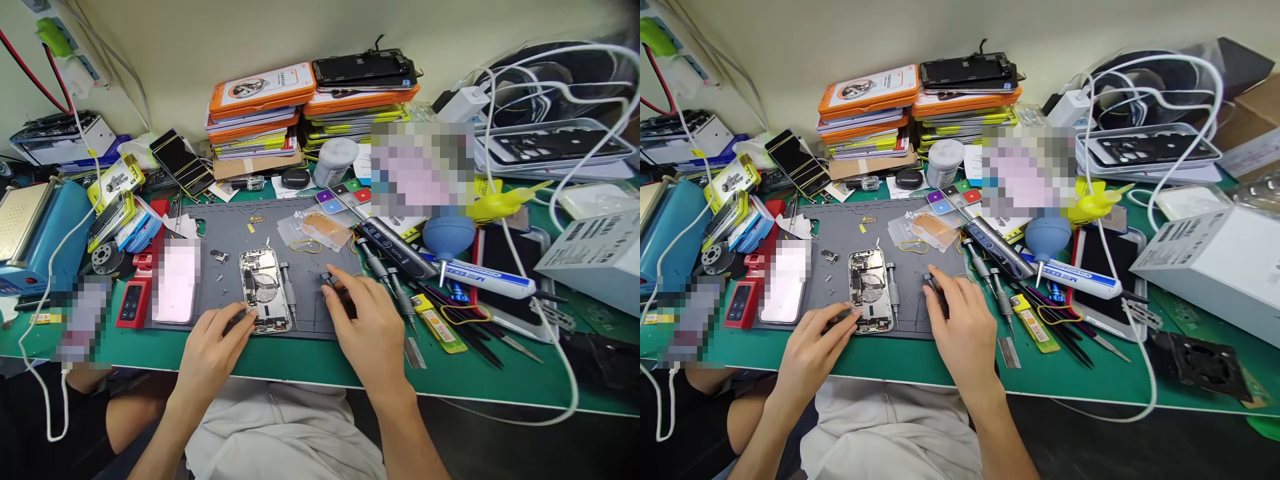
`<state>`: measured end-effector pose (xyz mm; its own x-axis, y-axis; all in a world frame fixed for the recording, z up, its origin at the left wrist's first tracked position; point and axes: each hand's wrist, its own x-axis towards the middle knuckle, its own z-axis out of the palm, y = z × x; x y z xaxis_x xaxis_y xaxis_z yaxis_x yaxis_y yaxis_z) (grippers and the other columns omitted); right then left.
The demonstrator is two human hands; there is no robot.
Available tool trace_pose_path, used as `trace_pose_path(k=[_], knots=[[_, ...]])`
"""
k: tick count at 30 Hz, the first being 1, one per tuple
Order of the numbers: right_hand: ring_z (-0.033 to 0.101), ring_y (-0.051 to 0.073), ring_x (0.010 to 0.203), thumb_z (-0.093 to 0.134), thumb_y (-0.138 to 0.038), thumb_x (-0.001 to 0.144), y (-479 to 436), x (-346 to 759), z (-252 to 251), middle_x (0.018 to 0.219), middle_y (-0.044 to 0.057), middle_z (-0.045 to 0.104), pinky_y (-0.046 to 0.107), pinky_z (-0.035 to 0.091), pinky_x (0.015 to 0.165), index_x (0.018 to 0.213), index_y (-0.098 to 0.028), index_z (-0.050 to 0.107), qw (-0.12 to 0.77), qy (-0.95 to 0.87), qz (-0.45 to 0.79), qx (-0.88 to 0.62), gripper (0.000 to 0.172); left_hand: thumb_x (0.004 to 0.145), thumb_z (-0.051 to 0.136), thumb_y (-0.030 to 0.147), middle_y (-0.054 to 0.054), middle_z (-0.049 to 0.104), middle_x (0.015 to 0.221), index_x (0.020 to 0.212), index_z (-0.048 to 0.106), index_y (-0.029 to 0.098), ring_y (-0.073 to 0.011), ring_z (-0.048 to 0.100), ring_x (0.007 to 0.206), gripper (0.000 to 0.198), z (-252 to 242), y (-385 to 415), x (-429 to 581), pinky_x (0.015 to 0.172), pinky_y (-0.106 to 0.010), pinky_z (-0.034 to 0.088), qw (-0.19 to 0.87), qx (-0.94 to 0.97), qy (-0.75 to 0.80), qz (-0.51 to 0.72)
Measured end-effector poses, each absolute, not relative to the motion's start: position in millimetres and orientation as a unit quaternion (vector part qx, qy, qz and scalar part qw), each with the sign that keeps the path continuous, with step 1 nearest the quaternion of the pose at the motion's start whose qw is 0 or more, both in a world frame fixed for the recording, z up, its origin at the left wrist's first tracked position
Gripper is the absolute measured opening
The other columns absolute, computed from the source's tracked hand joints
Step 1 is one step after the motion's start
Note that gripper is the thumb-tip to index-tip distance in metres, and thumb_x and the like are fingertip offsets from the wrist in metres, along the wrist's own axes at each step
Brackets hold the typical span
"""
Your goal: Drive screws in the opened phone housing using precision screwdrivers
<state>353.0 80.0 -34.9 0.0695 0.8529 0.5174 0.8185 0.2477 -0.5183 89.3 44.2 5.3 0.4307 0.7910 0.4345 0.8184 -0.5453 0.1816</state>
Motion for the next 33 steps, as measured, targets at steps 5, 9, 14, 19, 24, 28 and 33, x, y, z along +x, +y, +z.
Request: trace_pose_path(k=[5,9,14,19,24,28,33], knots=[[0.07,0.025,0.094,0.066,-0.027,0.112,81.3,354.8,-36.2,0.102,0.007,0.078,0.037,0.056,0.084,0.135,-0.024,0.076,0.387,-0.69,-0.021,-0.612,0.026,0.108,0.069,0.008,-0.011,0.08,0.131,0.137,0.073,0.017,-0.0217,0.071,0.105,0.03,-2.6,40.7,87.8,0.093,-0.037,0.064,0.021,-0.843,-0.47,-0.26],[0.072,0.028,0.101,0.073,-0.021,0.107,79.4,354.9,-28.0,0.112,0.01,0.082,0.042,0.057,0.093,0.133,-0.021,0.075,0.371,-0.709,-0.093,-0.593,0.026,0.108,0.069,0.008,-0.011,0.081,0.133,0.139,0.072,0.015,-0.0224,0.071,0.106,0.032,-7.1,37.4,89.6,0.094,-0.038,0.063,0.033,-0.84,-0.472,-0.265],[0.074,0.023,0.1,0.07,-0.009,0.106,72.3,328.0,-8.5,0.107,0.007,0.084,0.038,0.055,0.094,0.128,-0.02,0.073,0.391,-0.778,-0.028,-0.492,0.024,0.108,0.069,0.009,-0.011,0.081,0.132,0.137,0.072,0.015,-0.0232,0.071,0.106,0.03,-9.1,37.0,90.4,0.094,-0.038,0.063,0.033,-0.835,-0.478,-0.27],[0.074,0.021,0.094,0.068,-0.013,0.109,74.7,295.4,-11.1,0.102,0.005,0.085,0.039,0.052,0.096,0.114,-0.019,0.075,0.351,-0.835,-0.027,-0.424,0.01,0.109,0.068,0.011,-0.011,0.081,0.131,0.136,0.073,0.016,-0.0239,0.071,0.106,0.028,-10.3,38.4,89.9,0.095,-0.039,0.062,0.031,-0.834,-0.481,-0.271],[0.074,0.021,0.095,0.071,-0.01,0.105,75.1,291.3,-20.6,0.103,0.007,0.085,0.039,0.053,0.1,0.114,-0.017,0.076,0.336,-0.844,-0.039,-0.416,0.012,0.11,0.066,0.012,-0.011,0.082,0.131,0.135,0.073,0.015,-0.0241,0.071,0.103,0.027,-13.6,37.5,90.6,0.092,-0.04,0.061,0.035,-0.834,-0.485,-0.259],[0.075,0.021,0.098,0.069,-0.01,0.107,72.7,293.2,-21.0,0.105,0.007,0.086,0.038,0.053,0.101,0.116,-0.018,0.075,0.328,-0.846,-0.042,-0.418,0.014,0.109,0.066,0.012,-0.011,0.082,0.13,0.134,0.073,0.015,-0.0242,0.071,0.103,0.027,-15.4,35.9,91.3,0.09,-0.04,0.06,0.044,-0.835,-0.485,-0.257],[0.075,0.021,0.098,0.07,-0.01,0.105,72.4,293.1,-20.8,0.103,0.006,0.086,0.039,0.054,0.1,0.115,-0.018,0.075,0.322,-0.849,-0.043,-0.418,0.014,0.107,0.067,0.01,-0.013,0.082,0.129,0.133,0.074,0.013,-0.0239,0.071,0.102,0.027,-16.5,34.5,92.1,0.088,-0.04,0.059,0.037,-0.832,-0.486,-0.265]])
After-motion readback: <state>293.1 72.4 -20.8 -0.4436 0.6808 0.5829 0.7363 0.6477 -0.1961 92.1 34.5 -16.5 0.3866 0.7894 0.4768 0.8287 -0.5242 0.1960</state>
